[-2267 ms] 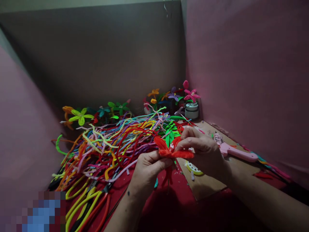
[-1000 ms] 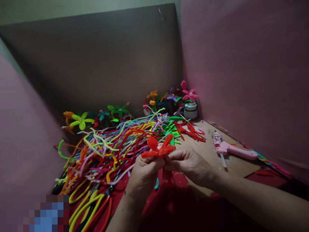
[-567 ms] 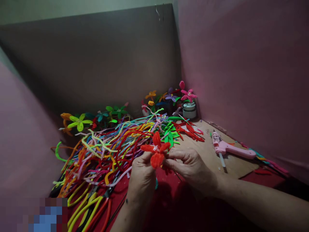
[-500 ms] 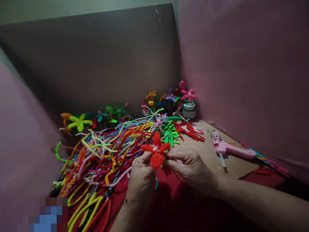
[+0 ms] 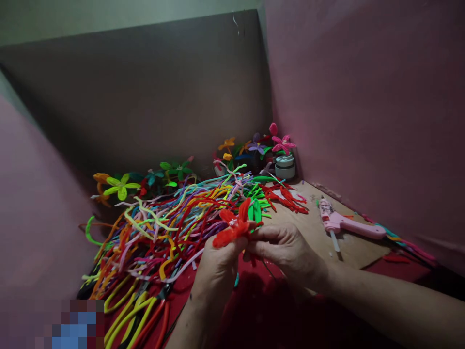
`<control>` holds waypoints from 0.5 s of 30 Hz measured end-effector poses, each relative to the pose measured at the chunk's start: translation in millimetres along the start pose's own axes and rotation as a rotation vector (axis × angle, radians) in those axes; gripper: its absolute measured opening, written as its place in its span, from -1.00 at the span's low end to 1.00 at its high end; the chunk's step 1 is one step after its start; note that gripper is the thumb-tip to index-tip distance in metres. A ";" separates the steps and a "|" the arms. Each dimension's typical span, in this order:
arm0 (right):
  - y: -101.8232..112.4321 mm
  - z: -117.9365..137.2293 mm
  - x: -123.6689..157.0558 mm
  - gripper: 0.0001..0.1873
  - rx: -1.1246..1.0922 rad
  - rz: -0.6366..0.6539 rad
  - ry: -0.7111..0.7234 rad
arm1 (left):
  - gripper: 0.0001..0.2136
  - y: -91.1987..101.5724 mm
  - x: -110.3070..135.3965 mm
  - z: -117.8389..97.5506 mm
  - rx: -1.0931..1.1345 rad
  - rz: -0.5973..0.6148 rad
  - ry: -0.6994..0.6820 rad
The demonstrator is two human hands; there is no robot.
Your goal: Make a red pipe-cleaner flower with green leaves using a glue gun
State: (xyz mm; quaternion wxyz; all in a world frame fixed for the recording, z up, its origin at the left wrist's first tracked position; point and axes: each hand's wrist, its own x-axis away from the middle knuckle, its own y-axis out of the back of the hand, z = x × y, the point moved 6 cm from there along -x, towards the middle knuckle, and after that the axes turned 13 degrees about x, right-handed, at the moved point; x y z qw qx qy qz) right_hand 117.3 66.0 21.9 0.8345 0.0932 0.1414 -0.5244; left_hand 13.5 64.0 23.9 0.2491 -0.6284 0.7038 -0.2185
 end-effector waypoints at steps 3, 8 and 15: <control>5.8 -0.9 0.8 -0.84 0.167 -0.094 0.011 | -0.85 7.2 -0.2 -2.0 -0.128 -0.066 -0.104; 4.7 3.8 1.2 -0.83 0.269 -0.072 0.007 | -0.91 8.1 3.9 -4.2 -0.224 -0.070 -0.140; -0.8 1.2 0.3 -0.78 0.097 0.048 -0.068 | -0.93 0.5 4.2 -5.2 -0.085 -0.042 -0.052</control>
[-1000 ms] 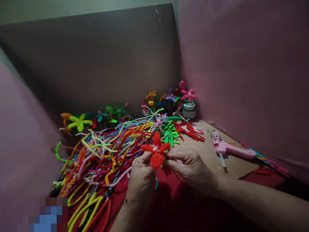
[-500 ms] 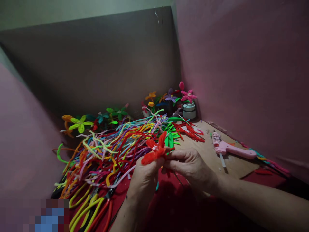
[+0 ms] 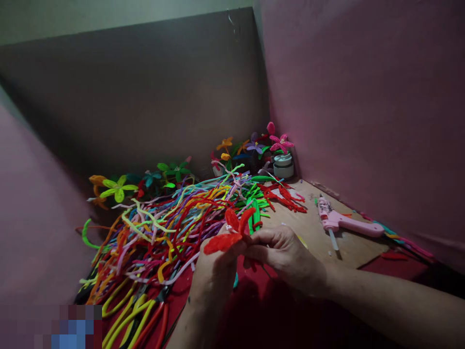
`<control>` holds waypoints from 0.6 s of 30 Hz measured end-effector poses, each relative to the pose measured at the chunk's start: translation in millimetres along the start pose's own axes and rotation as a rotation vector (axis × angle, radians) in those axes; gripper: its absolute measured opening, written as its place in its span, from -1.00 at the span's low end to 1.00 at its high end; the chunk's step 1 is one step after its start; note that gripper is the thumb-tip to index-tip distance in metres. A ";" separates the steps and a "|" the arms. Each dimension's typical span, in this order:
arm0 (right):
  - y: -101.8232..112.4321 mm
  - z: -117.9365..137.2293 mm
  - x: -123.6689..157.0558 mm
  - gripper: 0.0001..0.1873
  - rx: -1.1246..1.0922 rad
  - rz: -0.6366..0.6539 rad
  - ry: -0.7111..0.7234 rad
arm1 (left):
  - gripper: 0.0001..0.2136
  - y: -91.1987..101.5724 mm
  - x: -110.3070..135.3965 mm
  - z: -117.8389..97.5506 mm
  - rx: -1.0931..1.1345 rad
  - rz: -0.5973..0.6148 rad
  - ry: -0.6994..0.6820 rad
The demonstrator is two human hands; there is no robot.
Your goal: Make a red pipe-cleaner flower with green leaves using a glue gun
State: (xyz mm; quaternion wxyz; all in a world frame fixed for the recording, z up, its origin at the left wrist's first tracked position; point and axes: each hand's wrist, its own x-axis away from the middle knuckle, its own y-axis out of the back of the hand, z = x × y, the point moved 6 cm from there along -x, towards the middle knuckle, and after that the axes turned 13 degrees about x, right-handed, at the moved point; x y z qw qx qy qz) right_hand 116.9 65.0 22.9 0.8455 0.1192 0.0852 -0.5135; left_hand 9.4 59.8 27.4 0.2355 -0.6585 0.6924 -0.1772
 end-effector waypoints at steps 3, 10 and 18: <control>1.3 1.3 -2.4 -0.80 0.005 0.051 0.000 | -0.92 4.9 -1.0 -2.0 0.016 -0.039 -0.025; 21.2 26.8 -5.3 -0.81 -0.126 -0.107 0.110 | -0.90 -5.4 0.0 -9.6 -0.135 0.010 -0.110; 20.3 23.2 -6.0 -0.83 -0.135 -0.092 0.099 | -0.85 -11.7 4.1 -7.7 -0.266 0.211 -0.077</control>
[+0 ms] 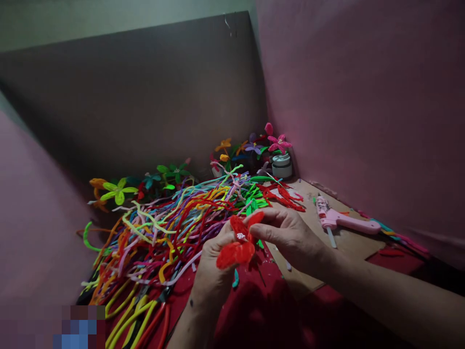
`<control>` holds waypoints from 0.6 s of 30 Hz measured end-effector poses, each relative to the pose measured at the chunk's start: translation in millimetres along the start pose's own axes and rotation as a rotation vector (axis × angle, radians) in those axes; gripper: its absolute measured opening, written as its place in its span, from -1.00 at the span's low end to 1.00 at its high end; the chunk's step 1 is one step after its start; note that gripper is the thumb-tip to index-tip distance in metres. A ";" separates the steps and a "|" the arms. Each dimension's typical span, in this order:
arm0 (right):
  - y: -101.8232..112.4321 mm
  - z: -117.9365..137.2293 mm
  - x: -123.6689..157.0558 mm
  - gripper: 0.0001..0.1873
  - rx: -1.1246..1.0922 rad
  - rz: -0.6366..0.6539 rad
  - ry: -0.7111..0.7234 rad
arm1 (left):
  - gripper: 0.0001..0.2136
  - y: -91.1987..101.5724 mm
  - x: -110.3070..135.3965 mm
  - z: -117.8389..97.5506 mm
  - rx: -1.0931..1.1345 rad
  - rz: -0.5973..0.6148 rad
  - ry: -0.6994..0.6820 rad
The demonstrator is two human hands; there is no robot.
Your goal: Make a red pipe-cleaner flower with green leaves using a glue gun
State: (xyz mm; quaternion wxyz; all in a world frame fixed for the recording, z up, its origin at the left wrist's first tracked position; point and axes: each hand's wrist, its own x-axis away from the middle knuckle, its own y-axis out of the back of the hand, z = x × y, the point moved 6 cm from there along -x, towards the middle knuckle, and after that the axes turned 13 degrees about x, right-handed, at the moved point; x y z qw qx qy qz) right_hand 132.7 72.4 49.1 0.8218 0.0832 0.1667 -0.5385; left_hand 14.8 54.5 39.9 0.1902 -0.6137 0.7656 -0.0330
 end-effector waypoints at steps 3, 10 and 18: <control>-4.3 -1.1 0.8 -0.82 -0.033 0.083 -0.038 | -0.88 -2.5 0.5 2.0 0.020 0.048 0.063; 6.3 10.7 10.5 -0.63 0.148 -0.139 0.035 | -0.88 7.2 3.2 8.5 0.003 -0.066 0.135; -8.9 65.8 42.9 -0.82 0.959 -0.194 0.635 | -0.81 -1.9 5.8 6.6 -0.041 -0.094 0.119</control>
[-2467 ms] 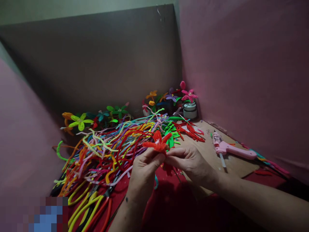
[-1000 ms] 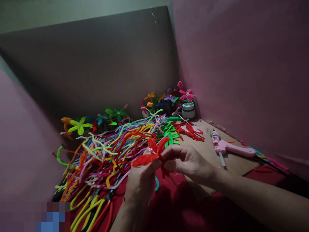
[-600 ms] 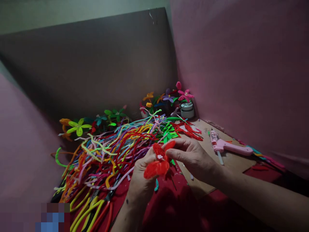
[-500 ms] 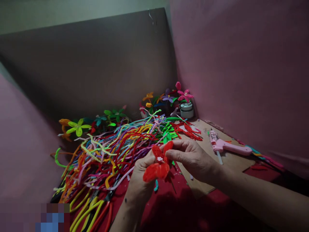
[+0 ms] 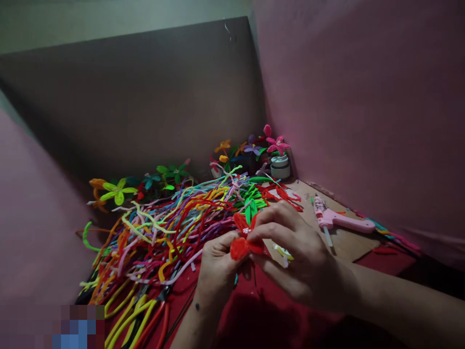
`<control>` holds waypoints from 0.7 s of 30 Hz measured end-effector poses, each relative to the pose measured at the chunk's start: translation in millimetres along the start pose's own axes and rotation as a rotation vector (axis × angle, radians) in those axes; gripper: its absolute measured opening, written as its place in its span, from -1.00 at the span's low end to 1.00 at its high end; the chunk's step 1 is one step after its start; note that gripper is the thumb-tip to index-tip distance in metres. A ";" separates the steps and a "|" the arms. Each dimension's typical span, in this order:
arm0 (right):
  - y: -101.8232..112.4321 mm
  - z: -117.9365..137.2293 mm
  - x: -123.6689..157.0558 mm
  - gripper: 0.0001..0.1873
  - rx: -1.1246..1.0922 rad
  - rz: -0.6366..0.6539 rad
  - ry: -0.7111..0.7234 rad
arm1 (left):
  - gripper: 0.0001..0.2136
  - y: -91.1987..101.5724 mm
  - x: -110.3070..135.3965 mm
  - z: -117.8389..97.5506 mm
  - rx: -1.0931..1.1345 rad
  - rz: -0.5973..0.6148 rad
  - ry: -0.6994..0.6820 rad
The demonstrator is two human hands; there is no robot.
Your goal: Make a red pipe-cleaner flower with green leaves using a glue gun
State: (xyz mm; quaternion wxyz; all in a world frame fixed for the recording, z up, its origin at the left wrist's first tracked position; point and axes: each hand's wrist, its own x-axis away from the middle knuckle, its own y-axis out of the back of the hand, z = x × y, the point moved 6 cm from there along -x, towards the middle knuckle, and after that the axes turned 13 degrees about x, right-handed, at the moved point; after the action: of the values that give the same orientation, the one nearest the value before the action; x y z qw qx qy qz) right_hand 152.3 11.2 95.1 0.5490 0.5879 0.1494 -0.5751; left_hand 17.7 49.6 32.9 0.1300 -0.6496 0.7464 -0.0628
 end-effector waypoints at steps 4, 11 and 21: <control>-9.0 -0.5 -3.4 -0.90 0.075 0.012 0.044 | -0.85 -3.8 1.2 -3.4 -0.099 -0.009 -0.082; -13.5 -3.2 1.2 -0.91 0.195 -0.074 0.041 | -0.87 -1.4 9.2 -6.1 -0.393 -0.114 -0.346; -17.9 -4.3 0.4 -0.87 0.275 -0.127 0.000 | -0.89 -4.1 15.4 -11.0 -0.482 -0.119 -0.523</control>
State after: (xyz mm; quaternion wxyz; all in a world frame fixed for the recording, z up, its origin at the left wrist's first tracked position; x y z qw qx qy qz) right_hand 140.2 20.8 85.2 0.4258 0.6468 0.1064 -0.6237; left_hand 16.7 33.0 42.8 0.1560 -0.6980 0.6421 0.2760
